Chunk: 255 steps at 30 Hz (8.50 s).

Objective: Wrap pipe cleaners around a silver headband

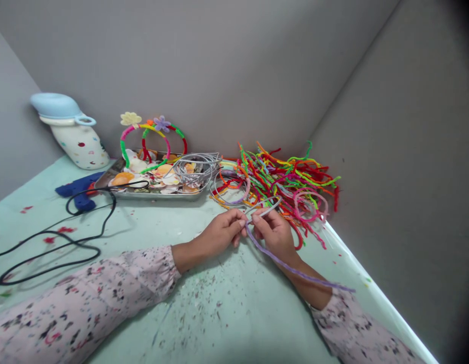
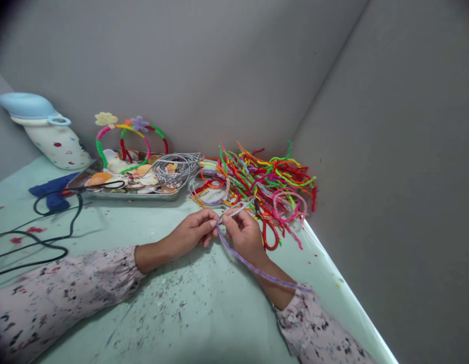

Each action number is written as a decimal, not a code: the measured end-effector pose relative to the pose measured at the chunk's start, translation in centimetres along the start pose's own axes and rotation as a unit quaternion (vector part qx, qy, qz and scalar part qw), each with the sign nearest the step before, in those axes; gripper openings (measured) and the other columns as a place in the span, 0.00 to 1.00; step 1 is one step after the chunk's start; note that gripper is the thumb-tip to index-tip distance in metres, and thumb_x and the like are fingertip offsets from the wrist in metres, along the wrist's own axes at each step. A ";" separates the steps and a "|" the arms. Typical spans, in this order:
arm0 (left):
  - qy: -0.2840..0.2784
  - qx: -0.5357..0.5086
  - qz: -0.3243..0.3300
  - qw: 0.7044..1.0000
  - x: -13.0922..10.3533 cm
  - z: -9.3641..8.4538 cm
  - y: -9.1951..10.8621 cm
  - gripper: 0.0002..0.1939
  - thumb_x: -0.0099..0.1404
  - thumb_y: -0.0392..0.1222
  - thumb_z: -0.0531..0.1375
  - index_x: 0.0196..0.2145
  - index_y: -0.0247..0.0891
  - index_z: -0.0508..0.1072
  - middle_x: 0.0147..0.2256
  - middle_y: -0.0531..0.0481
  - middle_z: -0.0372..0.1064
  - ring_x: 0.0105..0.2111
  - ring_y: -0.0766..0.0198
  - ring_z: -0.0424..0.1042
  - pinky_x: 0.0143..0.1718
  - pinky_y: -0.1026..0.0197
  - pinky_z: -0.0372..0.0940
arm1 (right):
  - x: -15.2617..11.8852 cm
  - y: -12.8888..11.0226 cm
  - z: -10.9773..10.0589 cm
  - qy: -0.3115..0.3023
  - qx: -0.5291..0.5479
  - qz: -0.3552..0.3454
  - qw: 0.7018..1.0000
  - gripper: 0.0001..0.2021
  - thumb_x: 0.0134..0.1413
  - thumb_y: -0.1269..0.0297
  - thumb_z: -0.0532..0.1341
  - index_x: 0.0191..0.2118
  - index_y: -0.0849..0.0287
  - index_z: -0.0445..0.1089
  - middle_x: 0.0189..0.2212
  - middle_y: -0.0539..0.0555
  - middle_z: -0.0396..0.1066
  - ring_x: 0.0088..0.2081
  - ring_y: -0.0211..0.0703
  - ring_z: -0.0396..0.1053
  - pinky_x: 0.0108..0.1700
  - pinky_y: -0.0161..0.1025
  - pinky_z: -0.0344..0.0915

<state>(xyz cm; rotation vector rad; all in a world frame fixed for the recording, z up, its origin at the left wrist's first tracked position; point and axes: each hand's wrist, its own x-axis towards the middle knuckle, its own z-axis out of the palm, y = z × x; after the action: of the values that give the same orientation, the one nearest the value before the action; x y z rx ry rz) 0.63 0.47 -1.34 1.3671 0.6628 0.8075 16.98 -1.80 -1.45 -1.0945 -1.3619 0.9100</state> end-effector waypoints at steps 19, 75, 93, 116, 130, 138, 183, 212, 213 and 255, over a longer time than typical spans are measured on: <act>-0.006 0.003 -0.019 1.000 0.3 0.0 0.1 0.08 0.64 0.45 0.55 0.34 0.36 0.64 0.26 0.55 0.66 0.17 0.75 0.61 0.19 0.69 0.53 | -0.1 0.4 -0.2 -0.009 -0.007 -0.004 1.000 0.08 0.55 0.58 0.61 0.35 0.58 0.67 0.18 0.43 0.62 0.19 0.34 0.59 0.22 0.32 0.57; 0.047 0.057 0.012 0.997 0.0 0.2 0.0 0.12 0.66 0.48 0.55 0.31 0.37 0.63 0.23 0.56 0.63 0.17 0.73 0.59 0.21 0.67 0.54 | 0.1 -0.3 0.0 0.024 0.009 0.006 1.000 0.11 0.54 0.56 0.62 0.36 0.58 0.67 0.18 0.44 0.62 0.19 0.34 0.59 0.23 0.33 0.57; 0.079 0.058 0.012 0.995 -0.1 0.3 0.4 0.12 0.65 0.48 0.54 0.29 0.37 0.63 0.22 0.57 0.61 0.17 0.73 0.58 0.20 0.67 0.53 | -0.2 -0.5 0.3 -0.044 -0.055 0.024 0.997 0.06 0.52 0.61 0.63 0.33 0.58 0.69 0.22 0.47 0.67 0.22 0.36 0.60 0.25 0.33 0.57; 0.077 0.062 0.004 0.995 -0.1 0.2 0.3 0.12 0.64 0.46 0.54 0.26 0.37 0.63 0.19 0.57 0.59 0.16 0.72 0.56 0.19 0.66 0.51 | -0.3 0.3 0.4 -0.035 -0.092 0.009 0.995 0.04 0.50 0.64 0.62 0.32 0.58 0.71 0.20 0.47 0.66 0.20 0.35 0.58 0.22 0.33 0.55; 0.077 0.052 0.004 0.996 -0.1 0.2 0.5 0.13 0.64 0.47 0.53 0.26 0.37 0.63 0.18 0.58 0.57 0.15 0.72 0.55 0.17 0.67 0.51 | -0.2 0.0 0.3 -0.057 -0.085 -0.033 0.994 0.04 0.53 0.65 0.61 0.35 0.58 0.69 0.25 0.49 0.66 0.25 0.36 0.61 0.27 0.33 0.60; 0.077 0.062 0.009 0.995 0.0 0.2 0.5 0.12 0.64 0.46 0.53 0.26 0.37 0.63 0.18 0.58 0.57 0.16 0.72 0.56 0.17 0.67 0.52 | -0.4 0.1 0.3 -0.047 -0.110 -0.035 0.992 0.04 0.53 0.65 0.61 0.35 0.58 0.70 0.25 0.49 0.67 0.24 0.36 0.62 0.26 0.33 0.60; 0.074 0.051 0.008 0.996 -0.1 0.2 0.6 0.13 0.64 0.48 0.54 0.26 0.37 0.63 0.18 0.58 0.56 0.16 0.72 0.55 0.18 0.66 0.50 | -0.4 0.3 0.3 -0.034 -0.159 -0.112 0.980 0.04 0.54 0.68 0.61 0.36 0.58 0.72 0.29 0.51 0.69 0.28 0.37 0.65 0.29 0.35 0.64; 0.060 0.054 0.010 0.997 -0.2 0.1 0.5 0.15 0.65 0.49 0.53 0.24 0.38 0.61 0.18 0.58 0.55 0.16 0.72 0.54 0.18 0.66 0.49 | -0.2 0.0 0.2 -0.010 -0.201 -0.189 0.961 0.07 0.52 0.73 0.60 0.34 0.55 0.74 0.30 0.51 0.73 0.33 0.41 0.70 0.35 0.38 0.67; 0.062 0.053 0.008 0.997 -0.1 0.1 0.5 0.15 0.65 0.49 0.53 0.24 0.38 0.61 0.18 0.57 0.55 0.16 0.72 0.54 0.18 0.66 0.49 | -0.2 0.0 0.2 -0.009 -0.198 -0.182 0.963 0.07 0.52 0.72 0.60 0.34 0.55 0.74 0.30 0.51 0.73 0.32 0.41 0.70 0.34 0.38 0.67; 0.066 0.049 0.009 0.997 -0.1 0.1 0.7 0.14 0.65 0.47 0.52 0.24 0.38 0.61 0.18 0.58 0.56 0.16 0.72 0.55 0.17 0.67 0.50 | -0.2 0.2 0.2 -0.006 -0.176 -0.204 0.963 0.06 0.54 0.72 0.61 0.35 0.56 0.74 0.31 0.51 0.72 0.33 0.40 0.69 0.33 0.36 0.66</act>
<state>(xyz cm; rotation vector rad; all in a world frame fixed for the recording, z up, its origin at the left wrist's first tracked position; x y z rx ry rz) 0.56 0.29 -0.67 1.4180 0.8041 0.8952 16.77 -1.90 -1.70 -1.0132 -1.7220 0.3810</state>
